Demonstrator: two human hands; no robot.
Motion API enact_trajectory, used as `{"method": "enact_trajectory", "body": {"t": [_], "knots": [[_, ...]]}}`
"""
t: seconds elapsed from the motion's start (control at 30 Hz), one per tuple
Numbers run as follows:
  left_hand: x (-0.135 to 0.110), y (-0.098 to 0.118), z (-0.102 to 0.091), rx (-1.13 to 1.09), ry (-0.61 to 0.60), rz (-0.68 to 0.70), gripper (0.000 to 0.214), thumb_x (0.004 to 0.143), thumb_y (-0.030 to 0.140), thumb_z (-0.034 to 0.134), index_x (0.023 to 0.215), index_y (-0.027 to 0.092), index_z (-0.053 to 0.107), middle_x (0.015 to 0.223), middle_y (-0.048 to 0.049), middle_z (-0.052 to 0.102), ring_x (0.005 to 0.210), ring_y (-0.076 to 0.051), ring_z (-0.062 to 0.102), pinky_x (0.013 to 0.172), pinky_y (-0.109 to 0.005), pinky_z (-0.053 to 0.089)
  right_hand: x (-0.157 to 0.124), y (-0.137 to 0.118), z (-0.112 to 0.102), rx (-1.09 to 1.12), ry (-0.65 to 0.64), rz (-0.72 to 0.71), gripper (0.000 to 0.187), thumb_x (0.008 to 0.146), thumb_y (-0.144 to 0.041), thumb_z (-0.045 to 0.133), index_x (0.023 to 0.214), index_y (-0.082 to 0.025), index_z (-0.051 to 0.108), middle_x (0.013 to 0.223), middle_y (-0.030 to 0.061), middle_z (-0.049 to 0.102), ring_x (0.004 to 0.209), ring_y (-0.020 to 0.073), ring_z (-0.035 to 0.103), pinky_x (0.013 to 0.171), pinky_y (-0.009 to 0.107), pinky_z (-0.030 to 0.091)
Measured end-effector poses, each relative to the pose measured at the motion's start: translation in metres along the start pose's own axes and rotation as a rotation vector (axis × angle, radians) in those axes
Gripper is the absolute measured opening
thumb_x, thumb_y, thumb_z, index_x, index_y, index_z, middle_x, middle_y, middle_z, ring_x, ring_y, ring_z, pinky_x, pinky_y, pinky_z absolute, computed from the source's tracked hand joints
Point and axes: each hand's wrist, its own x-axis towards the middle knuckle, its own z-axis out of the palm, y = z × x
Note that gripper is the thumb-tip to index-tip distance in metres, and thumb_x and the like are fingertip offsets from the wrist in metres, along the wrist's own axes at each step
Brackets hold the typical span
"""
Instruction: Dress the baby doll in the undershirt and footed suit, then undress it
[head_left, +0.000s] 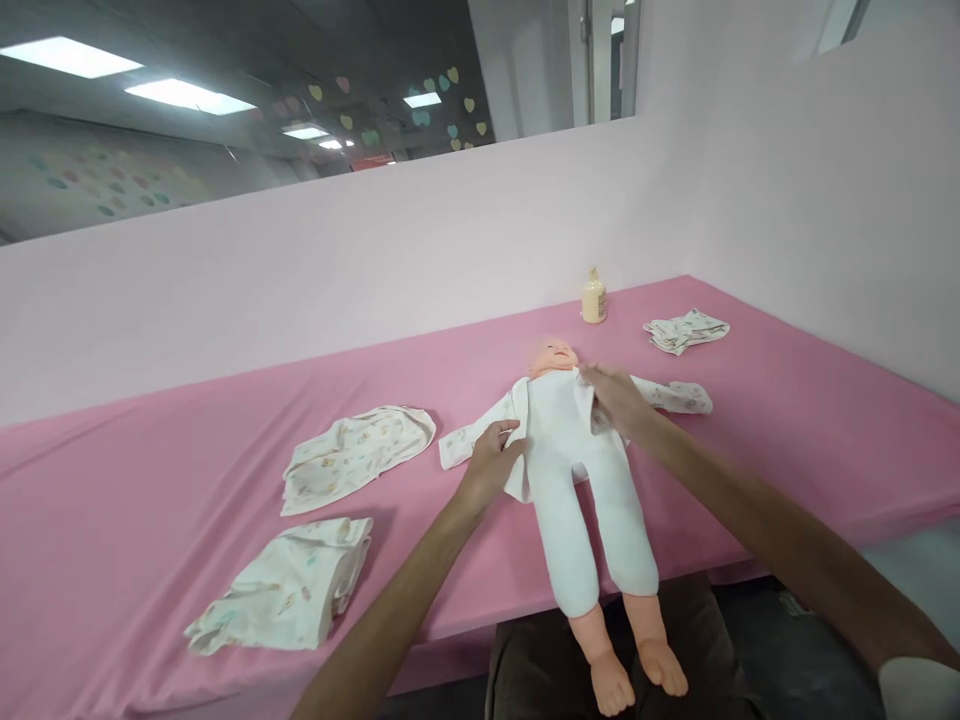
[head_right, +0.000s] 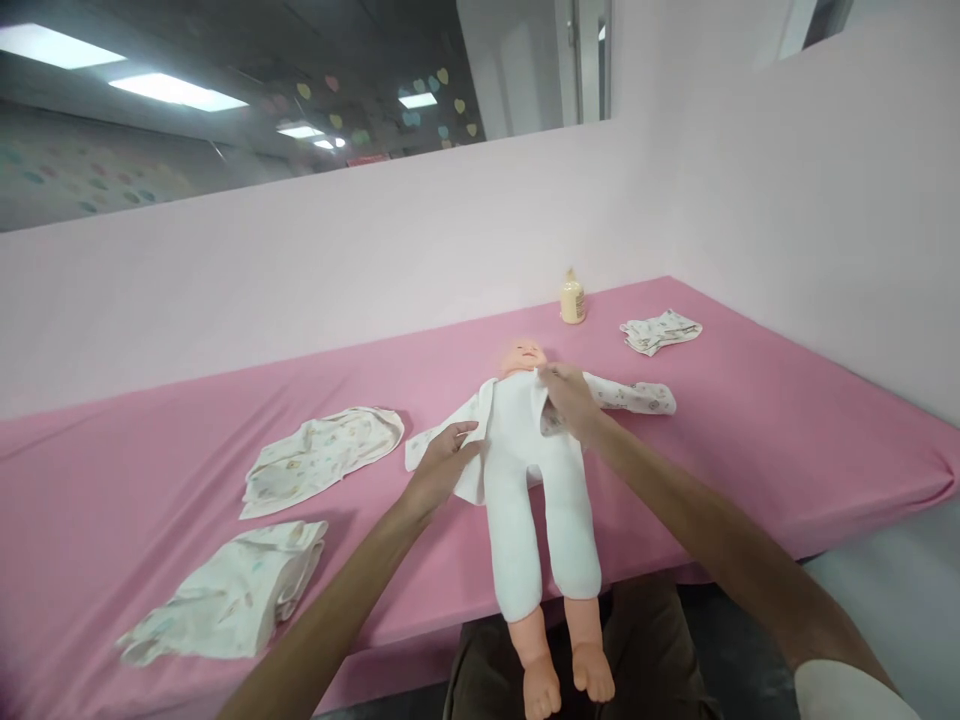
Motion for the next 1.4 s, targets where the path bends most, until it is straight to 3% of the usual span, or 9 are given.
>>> {"method": "enact_trajectory", "body": {"t": [0.13, 0.33, 0.43, 0.67, 0.83, 1.0, 1.13, 1.23, 1.4], "knots": [[-0.012, 0.009, 0.001, 0.115, -0.031, 0.175, 0.034, 0.088, 0.027, 0.052, 0.122, 0.022, 0.054, 0.112, -0.0061, 0.065, 0.097, -0.018, 0.063, 0.079, -0.027, 0.051, 0.000, 0.000, 0.000, -0.436, -0.090, -0.020, 0.032, 0.087, -0.027, 0.050, 0.117, -0.017, 0.056, 0.060, -0.0040, 0.051, 0.052, 0.0149, 0.050, 0.050, 0.026, 0.038], [-0.028, 0.028, 0.015, 0.451, -0.327, 0.445, 0.037, 0.090, 0.030, 0.046, 0.123, 0.021, 0.061, 0.094, -0.0038, 0.065, 0.086, -0.018, 0.060, 0.073, -0.028, 0.047, -0.006, -0.018, -0.020, -1.154, -0.109, -0.129, 0.033, 0.081, -0.023, 0.053, 0.112, -0.016, 0.059, 0.103, 0.0104, 0.063, 0.088, 0.0235, 0.061, 0.069, 0.030, 0.041], [-0.022, 0.040, 0.019, 0.417, -0.453, 0.429, 0.039, 0.092, 0.037, 0.047, 0.125, 0.021, 0.061, 0.089, -0.0034, 0.065, 0.080, -0.016, 0.060, 0.066, -0.025, 0.045, -0.002, -0.022, -0.020, -1.339, -0.122, -0.161, 0.035, 0.082, -0.023, 0.051, 0.116, -0.016, 0.057, 0.119, 0.0153, 0.056, 0.096, 0.0270, 0.060, 0.073, 0.033, 0.042], [0.051, 0.037, 0.011, 0.456, 0.074, 0.168, 0.039, 0.090, 0.044, 0.053, 0.116, 0.015, 0.052, 0.125, -0.0149, 0.060, 0.096, -0.019, 0.063, 0.072, -0.026, 0.045, 0.015, -0.031, -0.005, -1.629, -0.165, -0.167, 0.032, 0.086, -0.011, 0.046, 0.113, -0.015, 0.062, 0.116, 0.0184, 0.063, 0.104, 0.0293, 0.061, 0.082, 0.037, 0.044], [0.082, 0.026, 0.008, 0.394, -0.006, 0.110, 0.032, 0.087, 0.045, 0.057, 0.099, 0.016, 0.051, 0.097, -0.0116, 0.068, 0.084, -0.019, 0.064, 0.067, -0.026, 0.044, 0.029, -0.030, -0.024, -1.704, -0.195, -0.089, 0.025, 0.083, -0.010, 0.052, 0.101, -0.011, 0.069, 0.105, 0.0224, 0.068, 0.098, 0.0329, 0.065, 0.080, 0.041, 0.044], [0.089, 0.031, 0.009, 0.296, -0.012, 0.076, 0.020, 0.086, 0.034, 0.058, 0.089, 0.015, 0.054, 0.062, -0.0019, 0.058, 0.054, -0.014, 0.053, 0.055, -0.025, 0.040, 0.043, -0.019, -0.039, -1.679, -0.254, -0.076, 0.020, 0.081, -0.019, 0.059, 0.098, -0.015, 0.070, 0.105, 0.0164, 0.069, 0.092, 0.0286, 0.067, 0.073, 0.035, 0.046], [0.092, 0.035, 0.009, 0.252, 0.048, 0.054, 0.030, 0.084, 0.030, 0.059, 0.108, 0.011, 0.053, 0.056, 0.0017, 0.055, 0.047, -0.014, 0.051, 0.052, -0.025, 0.040, 0.052, -0.017, -0.040, -1.640, -0.216, -0.079, 0.018, 0.082, -0.014, 0.053, 0.093, -0.013, 0.068, 0.101, 0.0164, 0.069, 0.091, 0.0271, 0.066, 0.072, 0.033, 0.044], [0.094, 0.036, 0.008, 0.336, 0.034, 0.045, 0.023, 0.086, 0.034, 0.056, 0.093, 0.012, 0.060, 0.049, 0.0001, 0.053, 0.044, -0.014, 0.049, 0.053, -0.026, 0.041, 0.057, -0.025, -0.042, -1.610, -0.145, -0.087, 0.018, 0.086, -0.018, 0.048, 0.090, -0.013, 0.065, 0.096, 0.0147, 0.068, 0.086, 0.0245, 0.064, 0.068, 0.031, 0.041], [0.102, 0.036, 0.005, 0.419, 0.001, 0.056, 0.032, 0.087, 0.033, 0.051, 0.058, 0.019, 0.051, 0.041, -0.0029, 0.049, 0.041, -0.015, 0.048, 0.058, -0.028, 0.043, 0.065, -0.037, -0.033, -1.147, 0.061, -0.110, 0.028, 0.093, -0.028, 0.039, 0.074, -0.016, 0.055, 0.068, 0.0047, 0.055, 0.059, 0.0137, 0.047, 0.057, 0.028, 0.032]]}}
